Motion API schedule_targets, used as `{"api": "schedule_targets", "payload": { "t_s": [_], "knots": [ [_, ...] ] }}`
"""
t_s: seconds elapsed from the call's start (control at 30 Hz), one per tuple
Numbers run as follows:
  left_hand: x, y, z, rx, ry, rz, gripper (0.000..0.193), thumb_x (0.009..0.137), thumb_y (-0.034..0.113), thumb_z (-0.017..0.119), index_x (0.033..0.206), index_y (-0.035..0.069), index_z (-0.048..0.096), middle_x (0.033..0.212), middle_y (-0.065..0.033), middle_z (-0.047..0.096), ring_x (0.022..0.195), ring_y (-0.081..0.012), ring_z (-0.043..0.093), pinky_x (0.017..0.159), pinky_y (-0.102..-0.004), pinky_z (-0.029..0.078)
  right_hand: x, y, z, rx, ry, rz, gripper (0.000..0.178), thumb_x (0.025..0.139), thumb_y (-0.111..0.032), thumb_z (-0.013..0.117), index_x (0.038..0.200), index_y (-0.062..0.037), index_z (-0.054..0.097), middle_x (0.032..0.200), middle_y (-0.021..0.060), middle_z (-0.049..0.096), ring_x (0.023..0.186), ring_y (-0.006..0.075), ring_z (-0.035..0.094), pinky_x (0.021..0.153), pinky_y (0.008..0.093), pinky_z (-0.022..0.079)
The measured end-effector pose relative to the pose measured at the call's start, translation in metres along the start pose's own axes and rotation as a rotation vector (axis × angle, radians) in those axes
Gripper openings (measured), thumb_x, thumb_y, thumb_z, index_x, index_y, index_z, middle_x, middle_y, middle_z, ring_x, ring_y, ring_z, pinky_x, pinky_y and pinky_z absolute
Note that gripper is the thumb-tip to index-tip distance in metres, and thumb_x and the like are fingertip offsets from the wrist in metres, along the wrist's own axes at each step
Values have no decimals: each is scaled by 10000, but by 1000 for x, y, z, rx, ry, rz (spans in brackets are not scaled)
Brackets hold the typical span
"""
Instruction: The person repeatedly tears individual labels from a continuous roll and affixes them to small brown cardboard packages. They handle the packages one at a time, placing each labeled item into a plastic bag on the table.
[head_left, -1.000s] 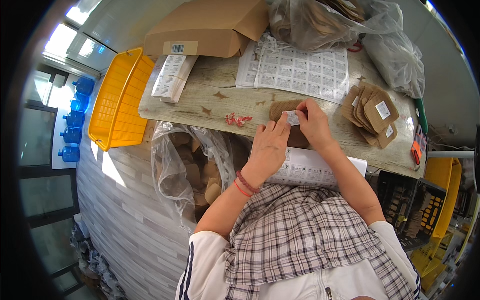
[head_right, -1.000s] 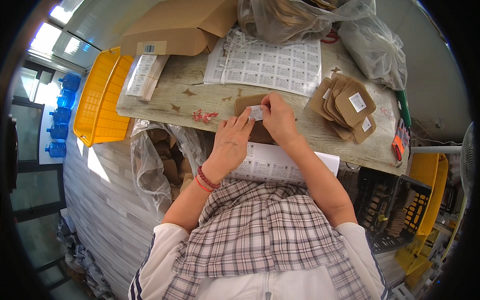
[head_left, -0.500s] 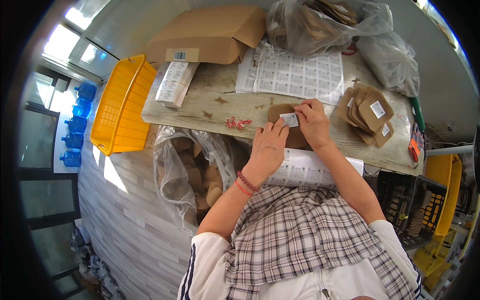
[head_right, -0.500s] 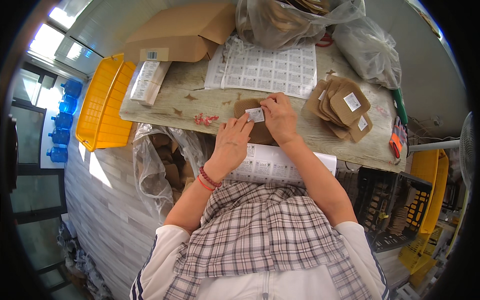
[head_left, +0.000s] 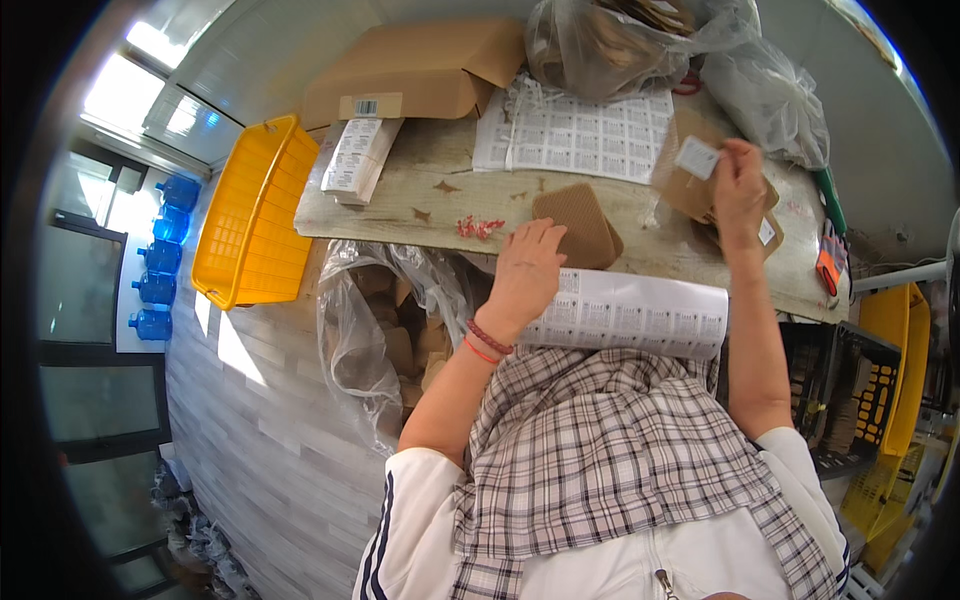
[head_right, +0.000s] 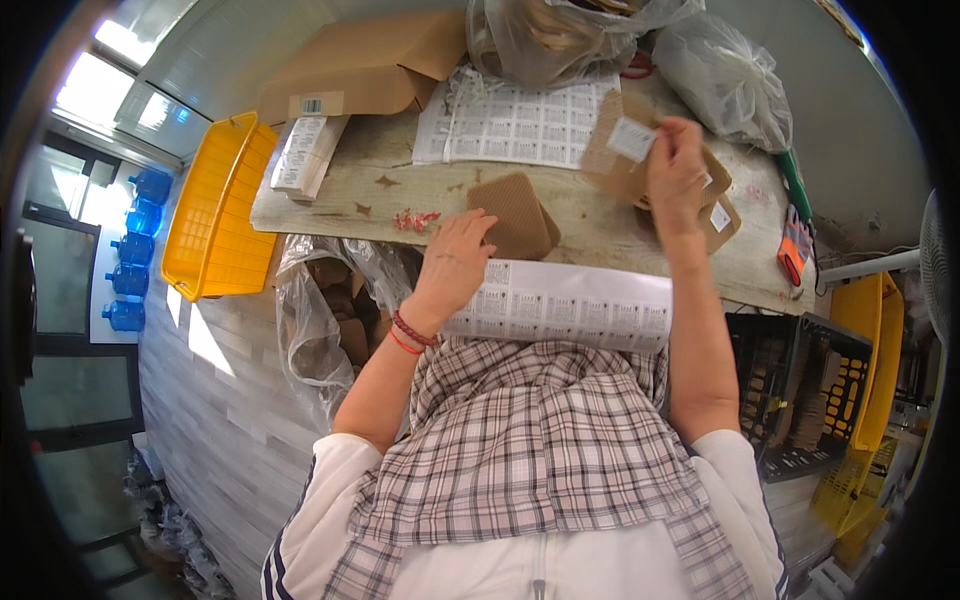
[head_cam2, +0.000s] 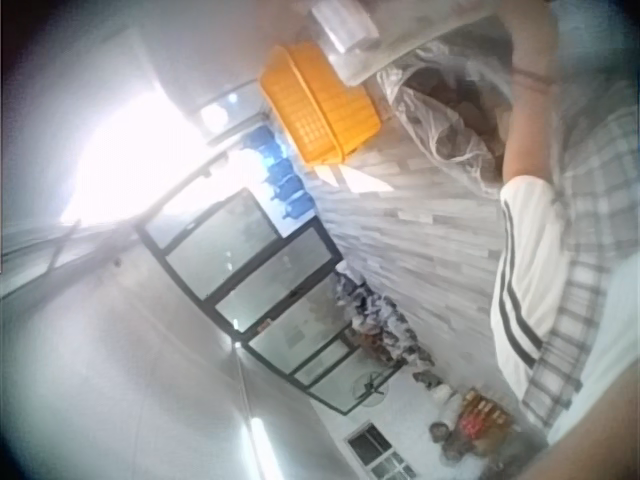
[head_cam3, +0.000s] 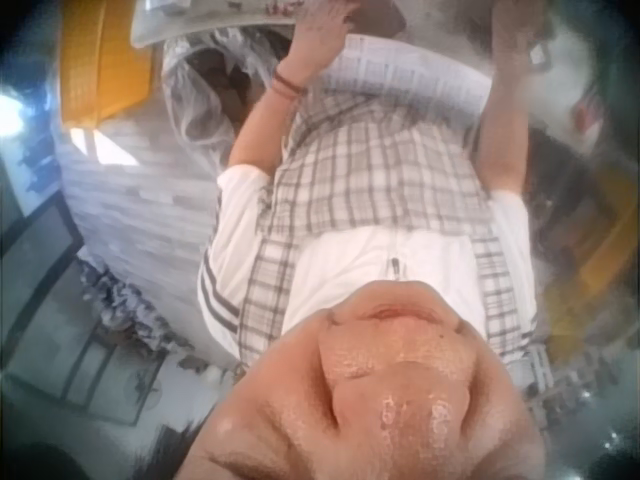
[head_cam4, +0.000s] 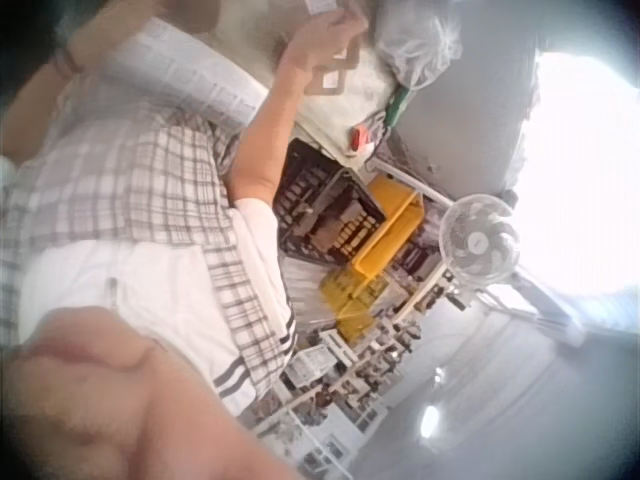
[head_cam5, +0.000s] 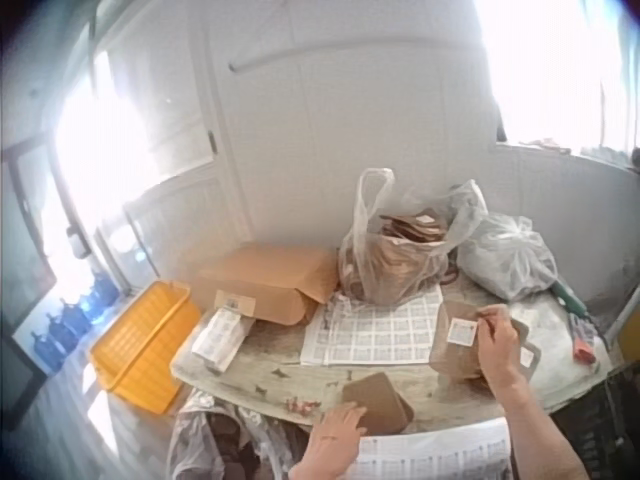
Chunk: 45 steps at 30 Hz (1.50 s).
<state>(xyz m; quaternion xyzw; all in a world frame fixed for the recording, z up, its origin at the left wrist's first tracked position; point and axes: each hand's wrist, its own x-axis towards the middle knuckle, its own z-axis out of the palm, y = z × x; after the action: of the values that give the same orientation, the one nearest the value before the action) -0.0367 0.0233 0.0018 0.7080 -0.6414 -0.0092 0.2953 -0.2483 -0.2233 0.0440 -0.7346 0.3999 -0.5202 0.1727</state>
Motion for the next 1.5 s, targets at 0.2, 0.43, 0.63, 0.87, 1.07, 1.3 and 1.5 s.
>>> {"api": "schedule_targets", "payload": {
  "t_s": [0.2,0.43,0.63,0.87,1.07,1.3,1.5],
  "knots": [
    [-28,-17,-21,-158,-79,-49,225,857,173,724,1046,52,709,1042,-94,675,1096,-303,586,966,-433,446,-9,-14,-35,-641,70,-351,513,929,-199,720,1410,-178,541,1224,115,682,1122,311,647,948,403,519],
    [-34,-5,-35,-354,-176,-206,332,807,111,773,1121,29,707,1029,-105,656,1029,-293,622,913,-377,492,-154,-83,14,102,-578,-107,270,789,-133,811,1054,-123,761,973,36,676,916,277,635,812,393,510],
    [-43,-5,-30,-476,-120,-282,321,776,33,777,1088,24,701,999,-90,631,929,-249,641,815,-329,509,-168,-95,21,100,-548,-106,225,773,-107,816,995,-112,783,950,28,671,906,247,626,809,359,504],
    [-43,-3,-24,-514,-77,-306,262,782,17,761,1031,21,680,963,-88,614,892,-245,623,794,-331,498,-168,-98,23,96,-522,-126,224,758,-52,819,975,-96,779,956,41,690,920,236,638,806,339,512],
    [-43,0,-23,-478,-122,-355,248,797,12,745,1034,32,673,973,-88,605,888,-252,622,787,-332,496,-172,-92,30,150,-523,-17,201,737,-39,822,920,-99,766,942,25,682,914,239,634,802,353,509],
    [-42,-2,-21,-478,-115,-326,253,787,5,748,1026,32,669,968,-91,607,879,-255,626,775,-335,502,-172,-97,30,86,-516,-23,178,741,-14,820,894,-63,742,944,49,682,911,222,656,778,327,526],
    [-41,-4,-21,-518,-132,-365,249,773,-1,753,1004,28,667,955,-97,611,876,-258,626,773,-337,502,-172,-93,31,116,-520,-80,159,754,-6,809,883,-62,734,942,52,690,907,231,658,774,323,530]
  ]
}}
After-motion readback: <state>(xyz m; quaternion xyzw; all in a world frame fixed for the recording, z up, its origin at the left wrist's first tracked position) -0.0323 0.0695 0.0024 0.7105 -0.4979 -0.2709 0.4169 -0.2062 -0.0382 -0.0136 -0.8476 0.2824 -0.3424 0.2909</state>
